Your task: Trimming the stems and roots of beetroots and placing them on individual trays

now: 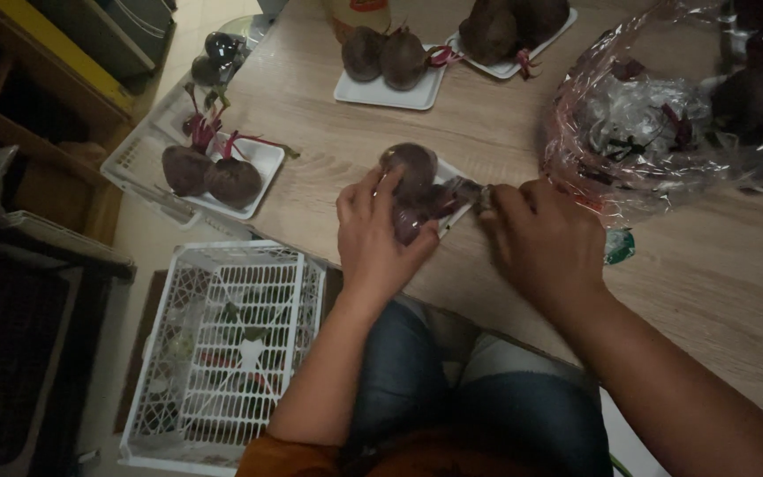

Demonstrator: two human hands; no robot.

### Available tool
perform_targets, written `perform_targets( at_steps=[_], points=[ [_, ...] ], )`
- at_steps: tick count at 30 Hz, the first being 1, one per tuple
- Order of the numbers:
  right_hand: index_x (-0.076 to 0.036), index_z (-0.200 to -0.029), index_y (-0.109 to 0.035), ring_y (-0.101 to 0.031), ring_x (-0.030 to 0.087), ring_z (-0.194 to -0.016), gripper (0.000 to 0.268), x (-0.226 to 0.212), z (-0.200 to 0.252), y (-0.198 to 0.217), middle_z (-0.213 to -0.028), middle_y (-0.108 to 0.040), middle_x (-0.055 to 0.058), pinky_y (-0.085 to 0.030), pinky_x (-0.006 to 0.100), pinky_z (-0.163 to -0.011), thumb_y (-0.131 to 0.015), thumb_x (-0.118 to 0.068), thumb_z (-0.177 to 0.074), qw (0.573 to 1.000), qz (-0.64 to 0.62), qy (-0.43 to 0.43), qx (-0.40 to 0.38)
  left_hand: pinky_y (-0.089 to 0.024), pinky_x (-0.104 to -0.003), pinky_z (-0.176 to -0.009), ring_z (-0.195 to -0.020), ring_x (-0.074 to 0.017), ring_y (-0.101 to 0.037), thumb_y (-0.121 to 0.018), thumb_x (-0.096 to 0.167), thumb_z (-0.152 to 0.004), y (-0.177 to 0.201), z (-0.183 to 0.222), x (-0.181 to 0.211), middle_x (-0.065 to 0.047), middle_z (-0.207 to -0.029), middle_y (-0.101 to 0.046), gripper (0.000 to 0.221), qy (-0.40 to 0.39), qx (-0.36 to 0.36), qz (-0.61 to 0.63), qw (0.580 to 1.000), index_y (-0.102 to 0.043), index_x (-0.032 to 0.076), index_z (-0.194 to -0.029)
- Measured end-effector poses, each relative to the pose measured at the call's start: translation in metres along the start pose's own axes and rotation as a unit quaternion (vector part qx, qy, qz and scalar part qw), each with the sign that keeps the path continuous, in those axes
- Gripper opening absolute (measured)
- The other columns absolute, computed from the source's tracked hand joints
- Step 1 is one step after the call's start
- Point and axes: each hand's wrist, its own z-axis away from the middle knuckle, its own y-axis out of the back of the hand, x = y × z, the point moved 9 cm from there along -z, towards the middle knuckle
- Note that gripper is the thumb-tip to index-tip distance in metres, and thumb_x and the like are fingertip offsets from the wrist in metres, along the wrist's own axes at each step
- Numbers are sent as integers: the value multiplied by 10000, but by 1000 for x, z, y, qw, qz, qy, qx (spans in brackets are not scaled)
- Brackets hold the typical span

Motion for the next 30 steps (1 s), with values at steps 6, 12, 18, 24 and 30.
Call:
perform_targets(
  at_steps=[6, 12, 18, 24, 30],
  points=[
    [-242, -1108, -667, -719, 290, -704, 208, 11, -9, 11, -904, -623, 32, -584, 423, -579, -722, -367, -951, 999, -9, -38, -34, -327, -637, -1126, -1289, -547, -411, -823, 292, -733, 1, -3, 6, -274, -1379, -538, 772, -27, -18, 30, 999, -554, 59, -1419],
    [-182, -1215, -673, -739, 378, -794, 253, 46, -6, 10, -1003, -671, 109, -590, 501, -655, -676, -362, -1037, 992, -56, -86, -74, -273, -711, -1071, -1373, -499, -340, -780, 346, -732, -4, -10, 5, -170, -1470, -474, 777, 14, -82, 1, 997, -509, 170, -1440],
    [-299, -1099, -707, -716, 351, -976, 369, 54, 12, -18, -1101, -765, 40, -512, 506, -759, -663, -582, -867, 853, -152, -223, -446, -344, -680, -963, -1390, -467, -363, -762, 572, -638, -23, -17, 19, -125, -1508, -428, 761, 3, -127, -180, 975, -560, 273, -1307],
    [-323, -1178, -631, -719, 338, -1058, 343, 37, 29, -28, -1160, -739, 23, -565, 507, -737, -568, -494, -888, 822, -4, -109, -559, -317, -778, -978, -1285, -436, -486, -687, 323, -787, -31, -18, 23, -182, -1443, -479, 493, -8, -83, -197, 977, -595, 154, -1241],
    [-143, -1103, -730, -690, 457, -970, 323, 22, 15, -37, -1005, -689, 195, -539, 545, -788, -739, -338, -845, 956, -193, 0, -220, -297, -811, -970, -1225, -502, -595, -708, 239, -836, -15, -17, 33, -211, -1303, -593, 146, -48, -58, -127, 989, -675, 166, -958]
  ],
)
